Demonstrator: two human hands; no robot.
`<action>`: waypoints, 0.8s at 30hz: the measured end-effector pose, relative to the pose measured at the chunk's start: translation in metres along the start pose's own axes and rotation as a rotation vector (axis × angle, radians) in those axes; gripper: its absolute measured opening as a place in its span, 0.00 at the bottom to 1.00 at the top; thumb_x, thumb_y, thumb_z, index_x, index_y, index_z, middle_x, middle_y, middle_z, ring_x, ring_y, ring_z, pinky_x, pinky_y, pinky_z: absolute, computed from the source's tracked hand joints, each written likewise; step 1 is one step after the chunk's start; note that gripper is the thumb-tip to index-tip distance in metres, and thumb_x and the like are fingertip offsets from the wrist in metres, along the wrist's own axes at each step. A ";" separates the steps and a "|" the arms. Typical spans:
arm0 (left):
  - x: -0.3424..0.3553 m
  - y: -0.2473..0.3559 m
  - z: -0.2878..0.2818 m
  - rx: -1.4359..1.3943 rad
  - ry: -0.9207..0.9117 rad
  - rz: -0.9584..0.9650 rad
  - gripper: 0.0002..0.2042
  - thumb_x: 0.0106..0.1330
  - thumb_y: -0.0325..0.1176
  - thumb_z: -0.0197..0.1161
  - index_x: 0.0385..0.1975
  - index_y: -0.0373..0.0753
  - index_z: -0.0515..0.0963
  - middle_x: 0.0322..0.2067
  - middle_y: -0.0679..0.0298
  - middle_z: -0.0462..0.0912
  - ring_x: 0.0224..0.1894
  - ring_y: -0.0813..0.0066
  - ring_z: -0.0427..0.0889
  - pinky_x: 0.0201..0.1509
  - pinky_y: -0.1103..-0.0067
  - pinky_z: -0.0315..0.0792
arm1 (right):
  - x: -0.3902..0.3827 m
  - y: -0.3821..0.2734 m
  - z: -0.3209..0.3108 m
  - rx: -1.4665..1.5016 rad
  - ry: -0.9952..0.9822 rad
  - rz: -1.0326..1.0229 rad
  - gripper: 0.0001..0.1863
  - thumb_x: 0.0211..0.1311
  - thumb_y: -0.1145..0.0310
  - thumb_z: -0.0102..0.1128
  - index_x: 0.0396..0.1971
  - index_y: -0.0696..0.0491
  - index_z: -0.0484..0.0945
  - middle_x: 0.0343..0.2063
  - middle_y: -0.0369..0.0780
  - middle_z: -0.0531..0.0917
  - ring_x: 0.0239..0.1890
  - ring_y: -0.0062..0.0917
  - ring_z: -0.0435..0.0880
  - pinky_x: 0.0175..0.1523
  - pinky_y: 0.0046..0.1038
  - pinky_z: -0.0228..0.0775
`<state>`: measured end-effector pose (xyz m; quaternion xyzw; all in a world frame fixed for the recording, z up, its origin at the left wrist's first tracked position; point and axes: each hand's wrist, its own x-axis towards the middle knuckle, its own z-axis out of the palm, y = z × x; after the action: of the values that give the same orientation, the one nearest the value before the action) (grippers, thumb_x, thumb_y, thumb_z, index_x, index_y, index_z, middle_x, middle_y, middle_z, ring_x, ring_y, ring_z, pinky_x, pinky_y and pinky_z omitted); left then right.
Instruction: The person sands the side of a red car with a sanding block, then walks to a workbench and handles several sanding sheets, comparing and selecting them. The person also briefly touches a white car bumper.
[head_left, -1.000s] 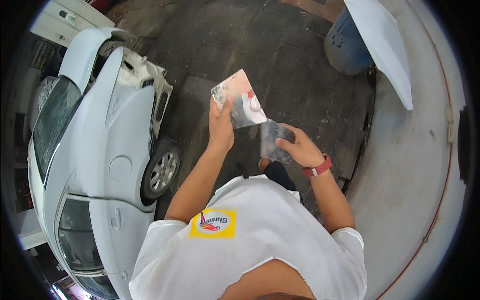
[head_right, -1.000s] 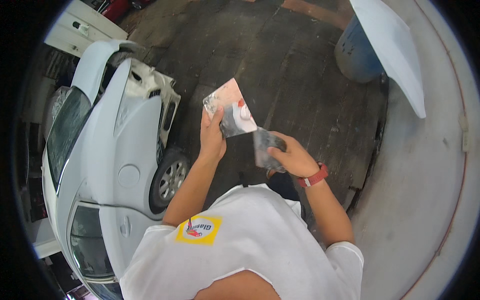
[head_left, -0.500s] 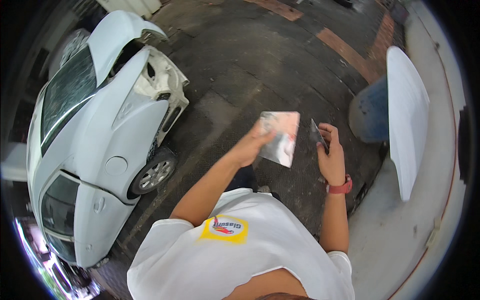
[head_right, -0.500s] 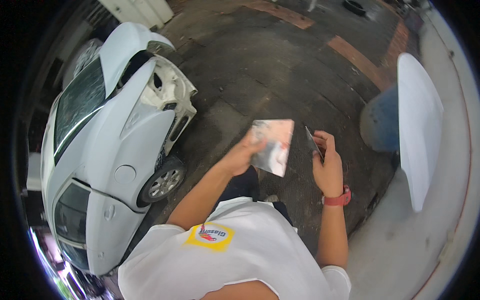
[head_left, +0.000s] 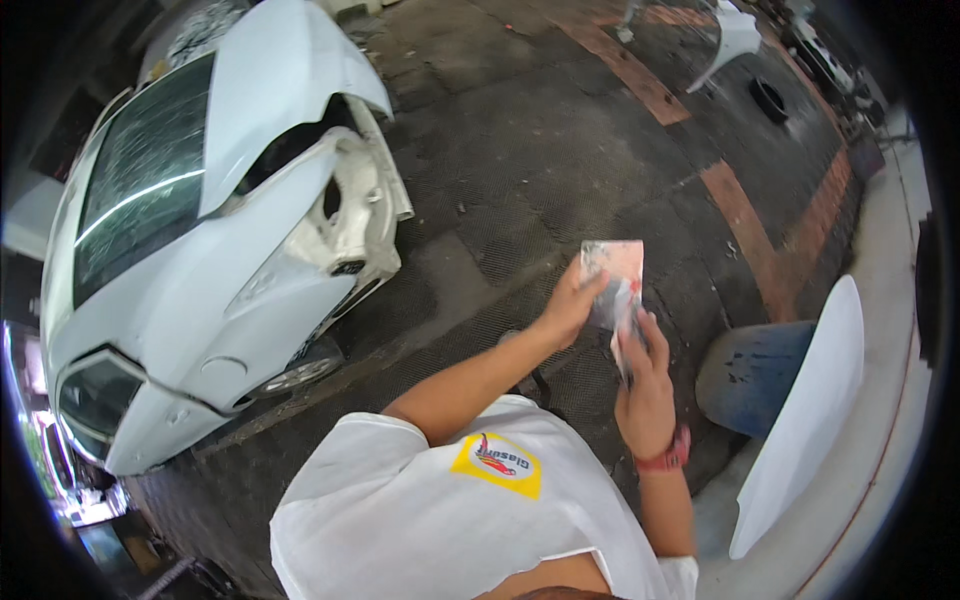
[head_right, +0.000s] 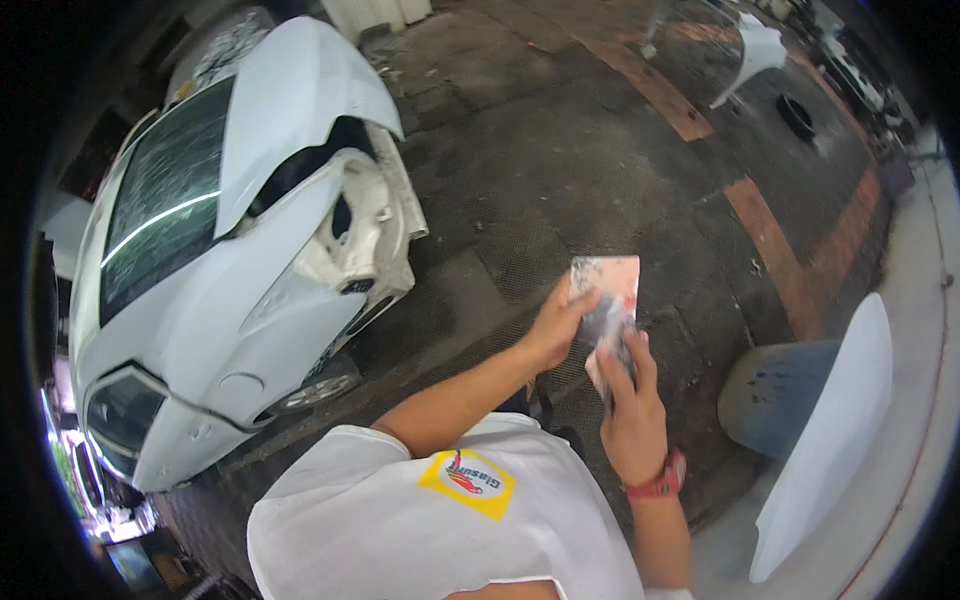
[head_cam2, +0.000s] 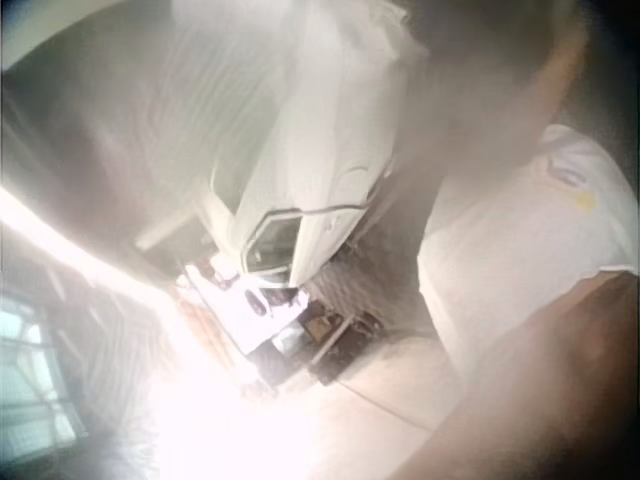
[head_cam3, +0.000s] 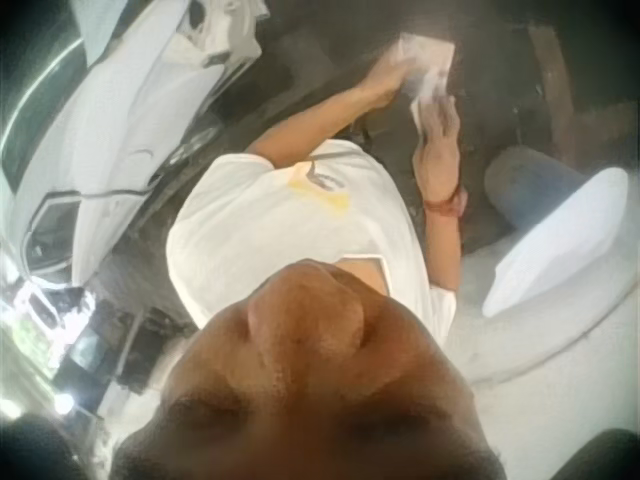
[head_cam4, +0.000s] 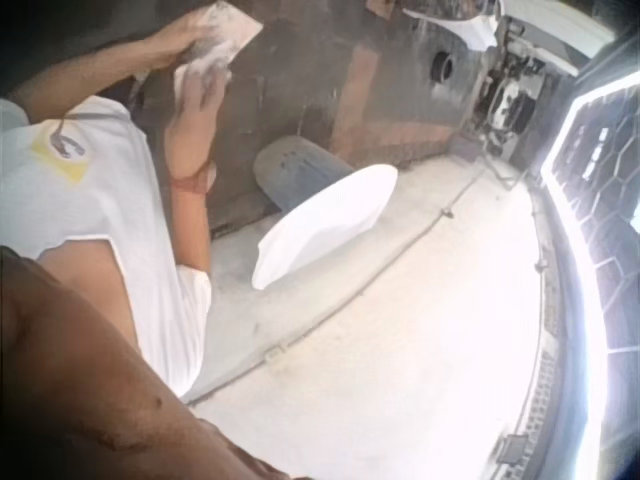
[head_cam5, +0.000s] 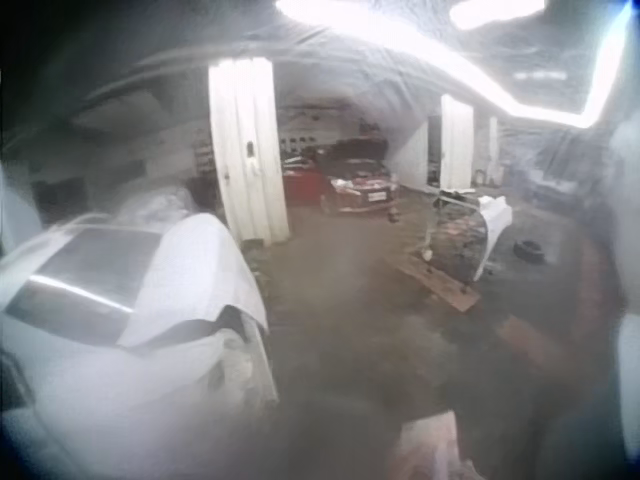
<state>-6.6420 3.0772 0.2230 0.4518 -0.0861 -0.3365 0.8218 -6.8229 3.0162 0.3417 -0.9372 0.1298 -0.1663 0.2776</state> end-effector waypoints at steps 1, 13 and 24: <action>0.014 0.004 0.014 -0.042 -0.030 -0.051 0.19 0.80 0.32 0.63 0.67 0.40 0.73 0.60 0.63 0.82 0.62 0.74 0.80 0.70 0.70 0.72 | 0.009 0.017 0.009 0.120 0.004 0.111 0.37 0.56 0.85 0.59 0.68 0.46 0.77 0.71 0.51 0.71 0.75 0.54 0.69 0.76 0.55 0.67; 0.169 0.043 0.021 0.287 -0.097 0.185 0.17 0.81 0.33 0.61 0.65 0.34 0.74 0.57 0.57 0.84 0.57 0.71 0.83 0.65 0.72 0.74 | 0.148 0.128 -0.003 -0.505 0.003 -0.004 0.34 0.60 0.82 0.56 0.66 0.40 0.80 0.67 0.40 0.78 0.78 0.46 0.67 0.79 0.68 0.49; 0.342 0.000 0.129 0.224 0.005 0.125 0.20 0.81 0.34 0.63 0.68 0.36 0.71 0.61 0.61 0.81 0.62 0.69 0.79 0.71 0.72 0.70 | 0.259 0.278 -0.084 -0.345 -0.006 -0.143 0.38 0.54 0.77 0.66 0.67 0.31 0.80 0.69 0.38 0.76 0.79 0.42 0.66 0.81 0.69 0.41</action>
<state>-6.4404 2.7734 0.2419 0.5352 -0.1491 -0.2716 0.7859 -6.6612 2.6631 0.3132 -0.9782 0.0884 -0.1584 0.1006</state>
